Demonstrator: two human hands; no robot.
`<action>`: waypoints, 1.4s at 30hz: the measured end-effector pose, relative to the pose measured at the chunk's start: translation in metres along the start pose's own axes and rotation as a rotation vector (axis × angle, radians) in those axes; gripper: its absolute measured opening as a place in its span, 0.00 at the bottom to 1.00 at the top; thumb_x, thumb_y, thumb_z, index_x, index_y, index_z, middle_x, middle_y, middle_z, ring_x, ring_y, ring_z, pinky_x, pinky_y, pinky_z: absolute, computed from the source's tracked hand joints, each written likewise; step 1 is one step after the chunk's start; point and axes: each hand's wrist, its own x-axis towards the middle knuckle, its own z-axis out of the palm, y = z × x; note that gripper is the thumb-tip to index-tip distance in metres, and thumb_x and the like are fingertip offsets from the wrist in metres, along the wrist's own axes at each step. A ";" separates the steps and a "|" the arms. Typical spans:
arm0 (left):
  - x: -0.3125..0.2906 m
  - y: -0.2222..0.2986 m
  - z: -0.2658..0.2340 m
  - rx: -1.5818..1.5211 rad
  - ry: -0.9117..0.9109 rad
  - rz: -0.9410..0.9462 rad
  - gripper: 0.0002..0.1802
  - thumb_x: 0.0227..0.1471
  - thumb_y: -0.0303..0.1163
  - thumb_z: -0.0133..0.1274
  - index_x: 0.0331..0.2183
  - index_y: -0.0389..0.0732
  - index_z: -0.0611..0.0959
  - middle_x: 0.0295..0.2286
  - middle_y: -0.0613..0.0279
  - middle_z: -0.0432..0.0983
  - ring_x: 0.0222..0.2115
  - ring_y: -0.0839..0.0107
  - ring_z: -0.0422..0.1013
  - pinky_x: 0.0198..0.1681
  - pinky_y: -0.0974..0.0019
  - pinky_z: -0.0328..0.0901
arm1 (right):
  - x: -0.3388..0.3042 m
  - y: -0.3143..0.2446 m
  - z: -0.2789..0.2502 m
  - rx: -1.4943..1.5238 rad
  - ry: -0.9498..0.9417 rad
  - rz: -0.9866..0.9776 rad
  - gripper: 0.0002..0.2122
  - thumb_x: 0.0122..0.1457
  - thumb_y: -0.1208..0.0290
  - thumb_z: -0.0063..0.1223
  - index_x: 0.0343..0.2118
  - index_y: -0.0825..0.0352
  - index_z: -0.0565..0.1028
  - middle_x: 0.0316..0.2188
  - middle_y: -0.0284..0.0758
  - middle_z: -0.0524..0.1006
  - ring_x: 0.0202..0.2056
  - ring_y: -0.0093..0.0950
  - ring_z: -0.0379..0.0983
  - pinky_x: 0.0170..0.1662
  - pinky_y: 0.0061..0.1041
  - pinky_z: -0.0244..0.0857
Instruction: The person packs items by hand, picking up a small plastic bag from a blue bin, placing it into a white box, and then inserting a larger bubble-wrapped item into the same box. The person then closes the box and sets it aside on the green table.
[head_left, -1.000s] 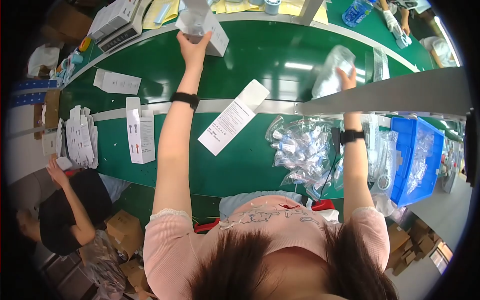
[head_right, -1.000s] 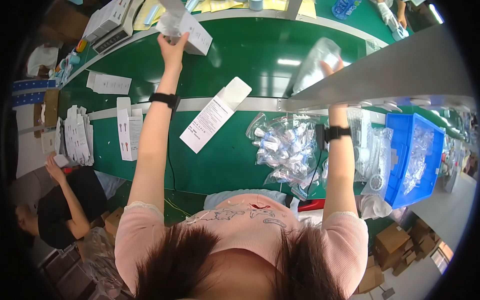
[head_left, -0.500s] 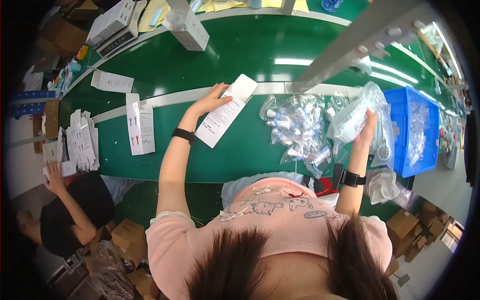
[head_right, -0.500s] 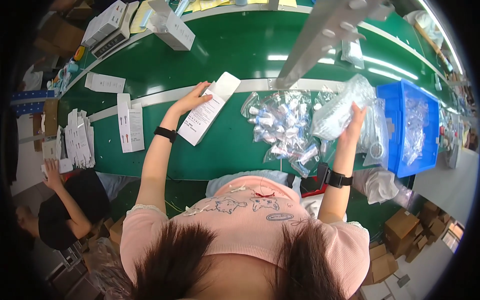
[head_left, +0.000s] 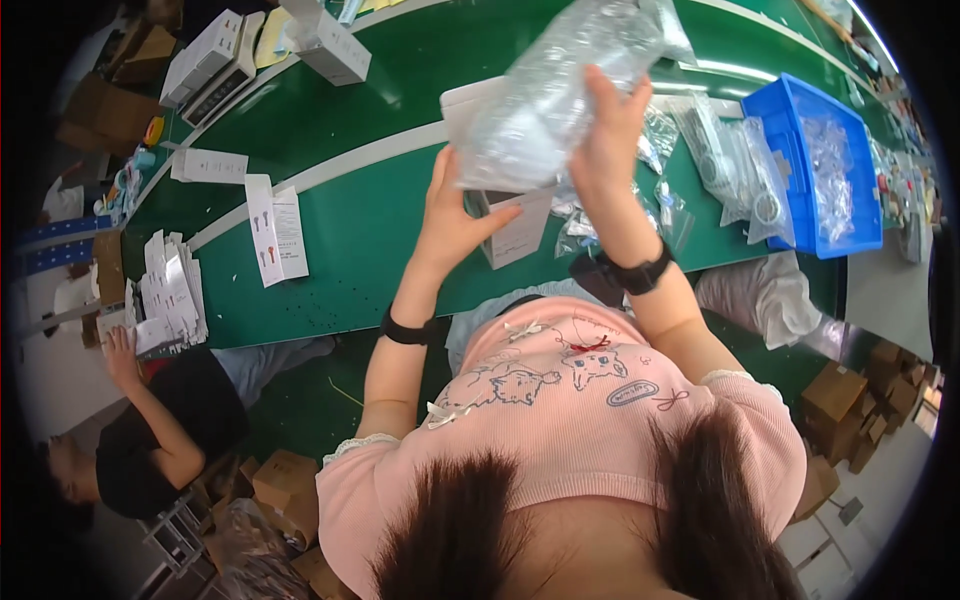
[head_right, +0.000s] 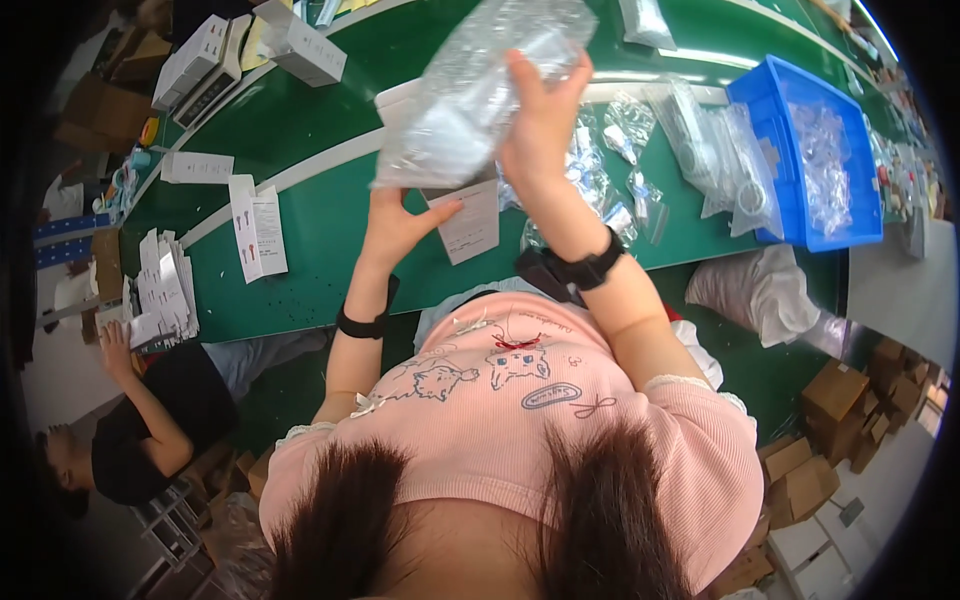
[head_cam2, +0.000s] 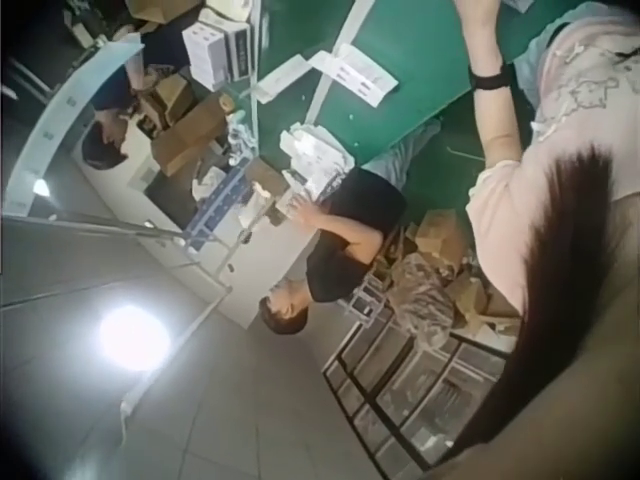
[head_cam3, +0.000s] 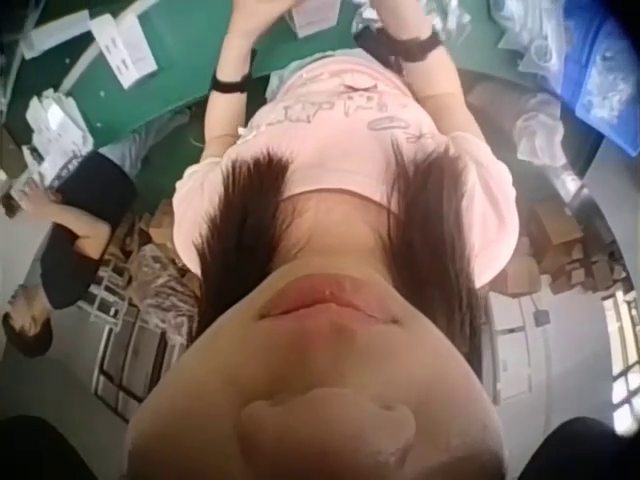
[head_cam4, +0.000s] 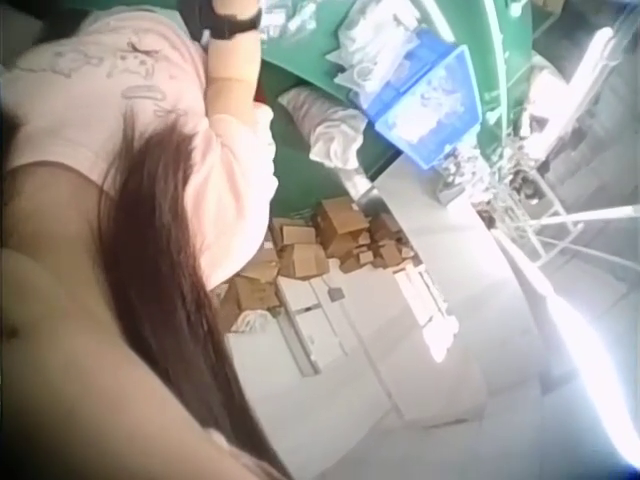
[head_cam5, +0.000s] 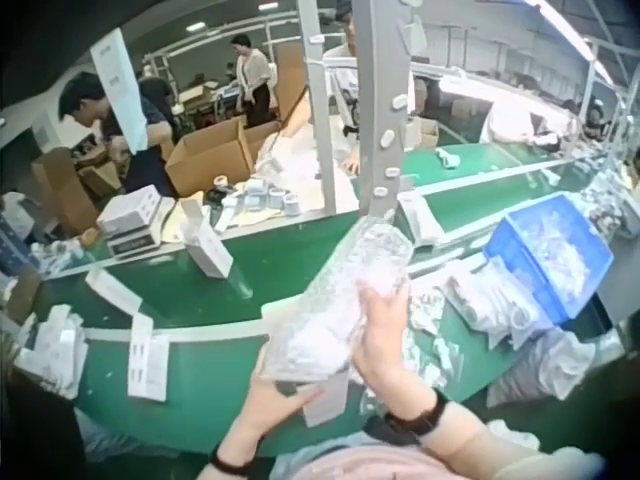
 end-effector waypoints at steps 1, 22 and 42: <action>-0.003 0.001 0.007 0.016 0.039 0.044 0.47 0.28 0.32 0.66 0.51 0.39 0.59 0.43 0.49 0.61 0.46 0.62 0.59 0.43 0.64 0.61 | -0.003 0.009 0.002 -0.036 0.018 -0.090 0.22 0.50 0.74 0.51 0.48 0.65 0.57 0.40 0.37 0.67 0.40 0.29 0.65 0.44 0.29 0.61; -0.009 -0.008 0.025 -0.063 0.586 0.180 0.31 0.28 0.28 0.66 0.30 0.41 0.60 0.46 0.42 0.56 0.46 0.49 0.58 0.46 0.56 0.57 | -0.013 0.013 -0.062 -1.142 -0.806 -0.620 0.18 0.45 0.75 0.54 0.42 0.63 0.69 0.38 0.43 0.67 0.44 0.40 0.62 0.44 0.32 0.59; -0.060 -0.019 -0.011 0.214 0.611 -0.076 0.14 0.31 0.28 0.63 0.25 0.37 0.77 0.45 0.45 0.64 0.35 0.61 0.67 0.37 0.65 0.62 | 0.011 0.000 -0.089 -0.495 -0.605 -0.091 0.14 0.46 0.84 0.50 0.36 0.66 0.64 0.39 0.32 0.65 0.40 0.26 0.66 0.42 0.22 0.60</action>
